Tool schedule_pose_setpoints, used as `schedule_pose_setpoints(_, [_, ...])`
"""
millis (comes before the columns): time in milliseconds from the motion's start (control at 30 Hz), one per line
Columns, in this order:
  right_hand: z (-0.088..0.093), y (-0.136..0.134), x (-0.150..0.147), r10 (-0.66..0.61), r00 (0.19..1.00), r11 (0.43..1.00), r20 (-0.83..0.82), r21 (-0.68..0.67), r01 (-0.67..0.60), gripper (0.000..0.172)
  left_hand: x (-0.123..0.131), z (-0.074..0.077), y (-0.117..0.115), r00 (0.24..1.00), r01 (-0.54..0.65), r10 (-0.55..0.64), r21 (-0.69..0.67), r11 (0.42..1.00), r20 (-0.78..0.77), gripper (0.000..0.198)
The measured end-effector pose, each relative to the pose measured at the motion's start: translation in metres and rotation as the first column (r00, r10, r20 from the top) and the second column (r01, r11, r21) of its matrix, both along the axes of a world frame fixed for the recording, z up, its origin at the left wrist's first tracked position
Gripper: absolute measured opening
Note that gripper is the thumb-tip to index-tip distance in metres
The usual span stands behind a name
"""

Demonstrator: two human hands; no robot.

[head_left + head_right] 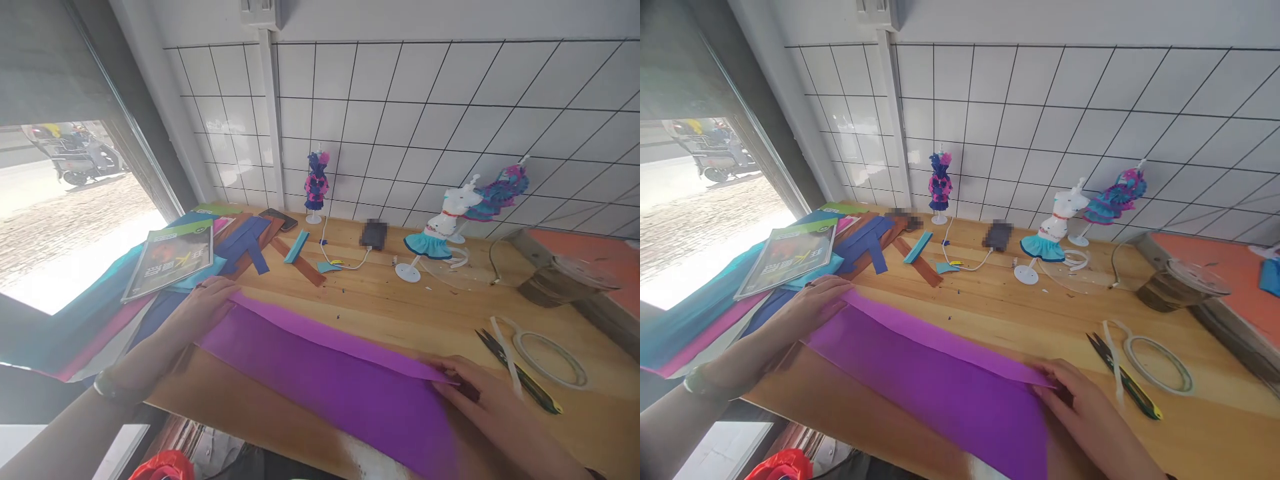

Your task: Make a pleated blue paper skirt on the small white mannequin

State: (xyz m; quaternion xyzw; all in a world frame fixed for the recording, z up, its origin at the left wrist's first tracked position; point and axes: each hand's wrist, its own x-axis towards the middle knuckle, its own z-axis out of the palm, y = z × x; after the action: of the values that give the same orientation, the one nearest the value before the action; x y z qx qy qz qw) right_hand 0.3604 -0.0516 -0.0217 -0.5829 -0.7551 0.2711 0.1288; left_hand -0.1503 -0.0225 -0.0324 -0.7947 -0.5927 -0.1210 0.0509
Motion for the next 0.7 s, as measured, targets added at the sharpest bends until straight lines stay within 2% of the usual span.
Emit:
schedule_pose_setpoints(200, [0.004,0.0,-0.008,-0.02,1.0,0.994,0.014,-0.103,0.022,0.046,-0.004,0.004,0.005,0.999,-0.021,0.024,-0.073,0.997,0.043,0.039])
schedule_pose_setpoints(367, [0.019,-0.003,-0.021,0.005,0.999,0.977,-0.048,-0.212,-0.015,0.027,-0.01,0.007,0.014,1.0,0.006,-0.007,-0.141,0.99,-0.01,0.044])
schedule_pose_setpoints(467, [0.026,-0.004,-0.027,0.059,0.998,0.974,-0.029,-0.219,-0.063,0.022,-0.009,0.014,0.018,0.997,0.03,-0.043,-0.191,0.981,-0.064,0.049])
schedule_pose_setpoints(600, [0.026,-0.005,-0.025,0.09,0.996,0.978,0.001,-0.188,-0.088,0.018,0.0,0.024,0.019,0.996,0.025,-0.045,-0.24,0.97,-0.078,0.031])
schedule_pose_setpoints(700, [0.018,-0.006,-0.02,0.061,0.998,0.982,0.025,-0.179,-0.055,0.019,0.008,0.028,0.017,0.996,0.018,-0.04,-0.27,0.963,-0.075,0.026])
